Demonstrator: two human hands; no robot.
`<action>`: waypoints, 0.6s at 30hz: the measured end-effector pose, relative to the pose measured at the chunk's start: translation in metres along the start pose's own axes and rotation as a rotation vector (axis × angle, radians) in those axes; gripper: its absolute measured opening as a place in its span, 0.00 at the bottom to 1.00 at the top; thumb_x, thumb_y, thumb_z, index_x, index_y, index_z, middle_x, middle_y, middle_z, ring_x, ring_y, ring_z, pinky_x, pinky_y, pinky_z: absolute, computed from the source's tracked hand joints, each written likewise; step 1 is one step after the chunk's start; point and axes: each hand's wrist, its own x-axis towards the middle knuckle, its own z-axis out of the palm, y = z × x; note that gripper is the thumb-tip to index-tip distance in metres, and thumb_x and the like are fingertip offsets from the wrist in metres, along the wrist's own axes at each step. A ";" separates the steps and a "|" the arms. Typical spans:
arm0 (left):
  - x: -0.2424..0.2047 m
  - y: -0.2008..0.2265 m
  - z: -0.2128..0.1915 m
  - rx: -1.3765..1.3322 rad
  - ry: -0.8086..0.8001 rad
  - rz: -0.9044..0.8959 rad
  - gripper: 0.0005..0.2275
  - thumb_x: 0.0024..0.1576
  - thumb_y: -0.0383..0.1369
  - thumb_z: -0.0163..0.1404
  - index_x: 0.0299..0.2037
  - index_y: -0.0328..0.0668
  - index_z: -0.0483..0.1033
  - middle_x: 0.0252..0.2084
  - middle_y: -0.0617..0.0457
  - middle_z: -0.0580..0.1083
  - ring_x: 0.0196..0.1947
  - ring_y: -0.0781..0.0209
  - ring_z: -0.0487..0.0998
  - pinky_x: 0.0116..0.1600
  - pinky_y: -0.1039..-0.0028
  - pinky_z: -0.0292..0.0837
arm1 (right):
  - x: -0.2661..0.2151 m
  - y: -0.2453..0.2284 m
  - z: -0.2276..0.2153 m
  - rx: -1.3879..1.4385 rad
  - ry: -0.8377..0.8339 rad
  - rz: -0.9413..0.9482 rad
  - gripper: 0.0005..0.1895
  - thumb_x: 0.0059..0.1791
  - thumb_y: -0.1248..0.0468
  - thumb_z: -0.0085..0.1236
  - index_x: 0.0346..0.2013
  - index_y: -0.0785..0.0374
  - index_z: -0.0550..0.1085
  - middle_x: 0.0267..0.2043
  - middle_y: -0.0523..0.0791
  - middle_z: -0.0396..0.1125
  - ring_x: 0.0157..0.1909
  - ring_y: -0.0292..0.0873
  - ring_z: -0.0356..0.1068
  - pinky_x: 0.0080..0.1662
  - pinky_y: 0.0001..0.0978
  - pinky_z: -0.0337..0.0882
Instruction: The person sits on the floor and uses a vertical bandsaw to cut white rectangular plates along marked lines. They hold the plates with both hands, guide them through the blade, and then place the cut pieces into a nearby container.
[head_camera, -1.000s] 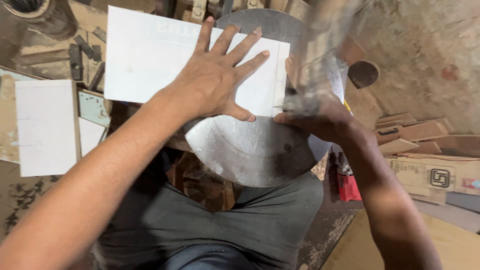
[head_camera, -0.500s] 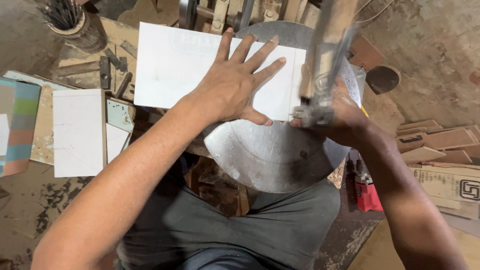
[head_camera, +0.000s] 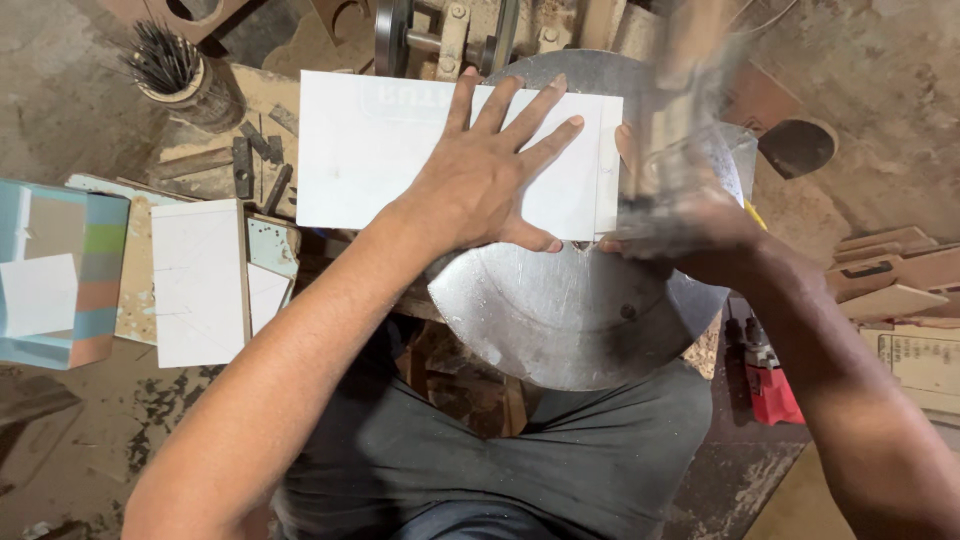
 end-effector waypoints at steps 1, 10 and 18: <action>0.000 0.000 -0.001 -0.001 -0.011 -0.004 0.56 0.37 0.74 0.52 0.74 0.54 0.50 0.77 0.45 0.43 0.74 0.34 0.42 0.72 0.36 0.29 | 0.001 0.001 -0.001 -0.562 0.091 -0.258 0.18 0.55 0.65 0.45 0.59 0.54 0.74 0.60 0.41 0.73 0.61 0.34 0.71 0.58 0.23 0.72; 0.001 -0.002 0.000 -0.016 -0.002 -0.007 0.56 0.37 0.73 0.54 0.75 0.53 0.50 0.77 0.45 0.44 0.75 0.35 0.43 0.73 0.36 0.29 | 0.008 0.004 -0.013 -2.327 0.403 -0.940 0.25 0.59 0.49 0.39 0.67 0.55 0.59 0.61 0.49 0.63 0.58 0.43 0.68 0.55 0.36 0.71; 0.000 0.001 -0.001 -0.017 -0.005 0.002 0.57 0.36 0.73 0.55 0.75 0.53 0.48 0.77 0.43 0.42 0.74 0.31 0.42 0.72 0.34 0.29 | 0.023 0.030 -0.031 -3.063 1.248 -1.276 0.42 0.61 0.37 0.32 0.78 0.60 0.37 0.69 0.61 0.47 0.59 0.55 0.64 0.53 0.50 0.73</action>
